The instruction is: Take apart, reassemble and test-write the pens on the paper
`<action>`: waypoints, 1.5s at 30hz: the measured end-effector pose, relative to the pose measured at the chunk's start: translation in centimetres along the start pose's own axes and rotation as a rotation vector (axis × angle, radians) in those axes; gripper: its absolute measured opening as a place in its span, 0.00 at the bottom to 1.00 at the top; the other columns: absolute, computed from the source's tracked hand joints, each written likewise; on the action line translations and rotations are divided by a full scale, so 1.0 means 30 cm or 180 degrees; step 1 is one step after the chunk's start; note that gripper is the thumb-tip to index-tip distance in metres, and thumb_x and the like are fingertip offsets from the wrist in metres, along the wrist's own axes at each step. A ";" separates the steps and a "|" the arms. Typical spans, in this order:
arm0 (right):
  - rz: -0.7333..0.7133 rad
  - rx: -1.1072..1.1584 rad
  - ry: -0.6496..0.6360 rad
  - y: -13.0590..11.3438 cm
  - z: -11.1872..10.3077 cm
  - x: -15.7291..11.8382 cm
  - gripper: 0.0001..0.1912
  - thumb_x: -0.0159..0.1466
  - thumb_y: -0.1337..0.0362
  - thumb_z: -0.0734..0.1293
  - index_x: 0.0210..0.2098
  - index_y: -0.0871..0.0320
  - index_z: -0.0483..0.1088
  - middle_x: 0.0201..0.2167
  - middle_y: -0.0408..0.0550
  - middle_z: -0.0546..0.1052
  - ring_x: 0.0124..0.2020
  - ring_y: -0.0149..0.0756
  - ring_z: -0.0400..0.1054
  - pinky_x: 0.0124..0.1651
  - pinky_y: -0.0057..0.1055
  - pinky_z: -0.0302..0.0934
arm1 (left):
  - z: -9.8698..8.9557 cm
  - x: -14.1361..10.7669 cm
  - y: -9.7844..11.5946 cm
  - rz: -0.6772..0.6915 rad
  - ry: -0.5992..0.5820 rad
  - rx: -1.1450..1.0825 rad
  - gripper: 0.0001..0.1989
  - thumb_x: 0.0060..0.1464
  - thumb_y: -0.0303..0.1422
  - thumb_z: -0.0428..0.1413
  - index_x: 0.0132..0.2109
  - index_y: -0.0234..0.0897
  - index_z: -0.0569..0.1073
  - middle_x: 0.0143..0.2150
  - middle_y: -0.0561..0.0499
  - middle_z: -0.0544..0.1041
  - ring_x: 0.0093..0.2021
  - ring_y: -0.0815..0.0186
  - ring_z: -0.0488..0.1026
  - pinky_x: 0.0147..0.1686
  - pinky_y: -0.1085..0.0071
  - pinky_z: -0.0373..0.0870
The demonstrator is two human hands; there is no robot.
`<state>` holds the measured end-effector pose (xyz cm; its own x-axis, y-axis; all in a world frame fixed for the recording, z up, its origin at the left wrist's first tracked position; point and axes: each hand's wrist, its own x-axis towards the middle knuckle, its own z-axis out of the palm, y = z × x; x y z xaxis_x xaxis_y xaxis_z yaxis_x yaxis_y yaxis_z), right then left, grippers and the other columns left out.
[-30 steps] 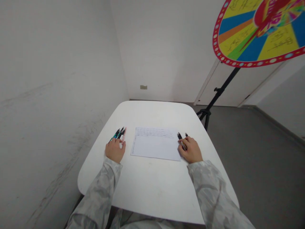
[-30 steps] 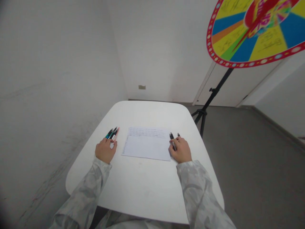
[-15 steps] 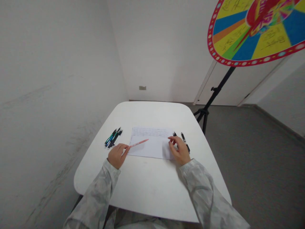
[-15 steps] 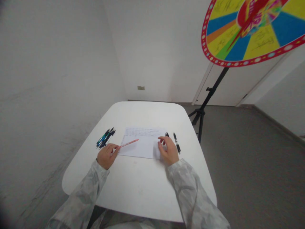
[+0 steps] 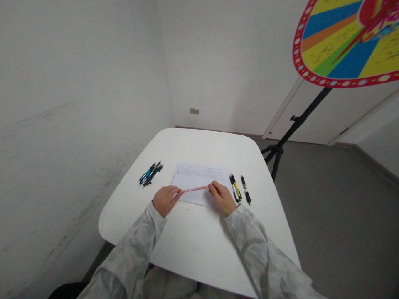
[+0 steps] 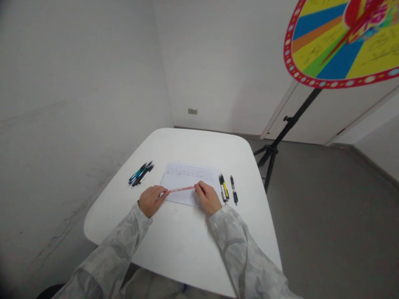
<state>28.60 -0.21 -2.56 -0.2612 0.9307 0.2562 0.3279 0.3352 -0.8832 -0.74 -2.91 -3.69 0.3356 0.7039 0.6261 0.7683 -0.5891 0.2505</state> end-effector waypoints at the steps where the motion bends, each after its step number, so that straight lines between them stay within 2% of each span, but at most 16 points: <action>1: 0.0006 0.0061 0.0034 0.000 0.002 0.001 0.21 0.76 0.49 0.59 0.30 0.53 0.64 0.25 0.40 0.65 0.29 0.36 0.61 0.35 0.34 0.54 | 0.001 0.008 0.005 -0.0079 0.0010 -0.0114 0.11 0.74 0.39 0.54 0.46 0.38 0.78 0.40 0.47 0.83 0.37 0.64 0.79 0.39 0.67 0.73; 4: 0.0028 0.0290 0.0156 -0.003 0.009 0.013 0.22 0.76 0.47 0.58 0.31 0.53 0.61 0.25 0.39 0.63 0.29 0.36 0.59 0.36 0.34 0.54 | 0.007 0.048 0.011 -0.0408 -0.0019 -0.0594 0.12 0.74 0.41 0.55 0.46 0.39 0.77 0.38 0.50 0.81 0.29 0.69 0.72 0.35 0.70 0.71; 10: -0.0062 0.0264 0.0449 0.002 0.026 0.052 0.21 0.77 0.47 0.57 0.33 0.52 0.61 0.27 0.40 0.62 0.31 0.37 0.58 0.37 0.35 0.54 | 0.048 0.158 -0.041 -0.0831 -0.0005 -0.1578 0.13 0.72 0.43 0.55 0.44 0.39 0.75 0.37 0.51 0.75 0.32 0.68 0.68 0.37 0.69 0.69; 13: -0.0133 0.0102 0.0593 0.018 0.035 0.064 0.21 0.77 0.48 0.57 0.32 0.52 0.60 0.28 0.41 0.63 0.31 0.37 0.59 0.37 0.35 0.54 | 0.082 0.179 -0.068 -0.0886 -0.0278 -0.1886 0.14 0.73 0.43 0.53 0.43 0.38 0.73 0.35 0.53 0.71 0.34 0.66 0.67 0.37 0.69 0.67; 17: -0.0150 -0.0081 0.0664 0.041 0.039 0.064 0.20 0.78 0.50 0.57 0.32 0.53 0.60 0.27 0.41 0.63 0.30 0.37 0.58 0.36 0.35 0.53 | 0.110 0.176 -0.084 -0.0905 -0.0579 -0.2152 0.12 0.73 0.41 0.51 0.44 0.38 0.70 0.38 0.51 0.70 0.37 0.64 0.67 0.40 0.67 0.66; 24: -0.0150 -0.0116 0.0604 0.043 0.044 0.048 0.19 0.78 0.52 0.57 0.31 0.53 0.60 0.27 0.41 0.63 0.30 0.36 0.58 0.35 0.35 0.52 | 0.108 0.169 -0.090 -0.0971 -0.0799 -0.2131 0.11 0.74 0.39 0.47 0.43 0.39 0.68 0.37 0.51 0.70 0.37 0.63 0.68 0.41 0.66 0.65; 29: -0.0215 -0.0132 0.0537 0.033 0.046 0.046 0.19 0.78 0.52 0.57 0.32 0.53 0.62 0.28 0.42 0.66 0.30 0.37 0.58 0.35 0.36 0.53 | 0.100 0.172 -0.084 -0.0924 -0.0830 -0.1957 0.20 0.76 0.40 0.42 0.35 0.39 0.67 0.32 0.52 0.70 0.35 0.64 0.68 0.39 0.67 0.65; 35: -0.0167 -0.0148 0.0547 0.040 0.045 0.040 0.20 0.78 0.51 0.57 0.33 0.53 0.62 0.28 0.42 0.65 0.31 0.37 0.58 0.36 0.36 0.54 | 0.094 0.174 -0.076 -0.1089 -0.0861 -0.2327 0.14 0.69 0.45 0.57 0.45 0.38 0.74 0.34 0.53 0.73 0.31 0.67 0.66 0.32 0.72 0.64; 37: -0.0168 -0.0144 0.0492 0.044 0.045 0.038 0.19 0.78 0.51 0.57 0.33 0.53 0.62 0.28 0.42 0.65 0.31 0.37 0.59 0.36 0.36 0.54 | 0.091 0.176 -0.075 -0.1158 -0.0898 -0.2384 0.18 0.72 0.46 0.52 0.40 0.37 0.75 0.30 0.54 0.71 0.30 0.68 0.66 0.33 0.72 0.63; 39: -0.0181 -0.0137 0.0438 0.046 0.046 0.038 0.18 0.79 0.52 0.57 0.34 0.53 0.62 0.29 0.42 0.65 0.31 0.37 0.59 0.37 0.36 0.54 | 0.090 0.178 -0.075 -0.1181 -0.0970 -0.2472 0.20 0.73 0.46 0.49 0.39 0.37 0.75 0.28 0.54 0.71 0.29 0.68 0.66 0.33 0.72 0.64; 42: -0.0191 -0.0119 0.0452 0.043 0.047 0.040 0.18 0.78 0.54 0.57 0.34 0.53 0.63 0.28 0.42 0.64 0.31 0.37 0.60 0.37 0.36 0.54 | 0.092 0.178 -0.078 -0.1251 -0.0935 -0.2553 0.18 0.67 0.48 0.58 0.47 0.37 0.75 0.32 0.55 0.73 0.28 0.69 0.66 0.31 0.73 0.63; 43: -0.0185 -0.0116 0.0465 0.041 0.047 0.040 0.18 0.78 0.54 0.57 0.33 0.53 0.62 0.28 0.41 0.64 0.31 0.37 0.60 0.36 0.36 0.53 | 0.094 0.177 -0.080 -0.1266 -0.0930 -0.2526 0.18 0.66 0.48 0.60 0.47 0.37 0.76 0.32 0.54 0.73 0.29 0.69 0.66 0.30 0.73 0.63; 45: -0.0181 -0.0121 0.0455 0.037 0.048 0.041 0.17 0.78 0.54 0.58 0.33 0.53 0.63 0.28 0.42 0.65 0.31 0.37 0.60 0.36 0.36 0.54 | 0.098 0.174 -0.084 -0.1289 -0.0984 -0.2483 0.19 0.70 0.48 0.54 0.42 0.37 0.77 0.28 0.55 0.71 0.28 0.69 0.66 0.31 0.72 0.62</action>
<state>27.33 1.10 -3.77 -0.1492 0.9206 0.3610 0.3510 0.3906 -0.8510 0.67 3.43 -3.23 0.3383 0.9224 0.1863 0.3125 -0.2969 0.9023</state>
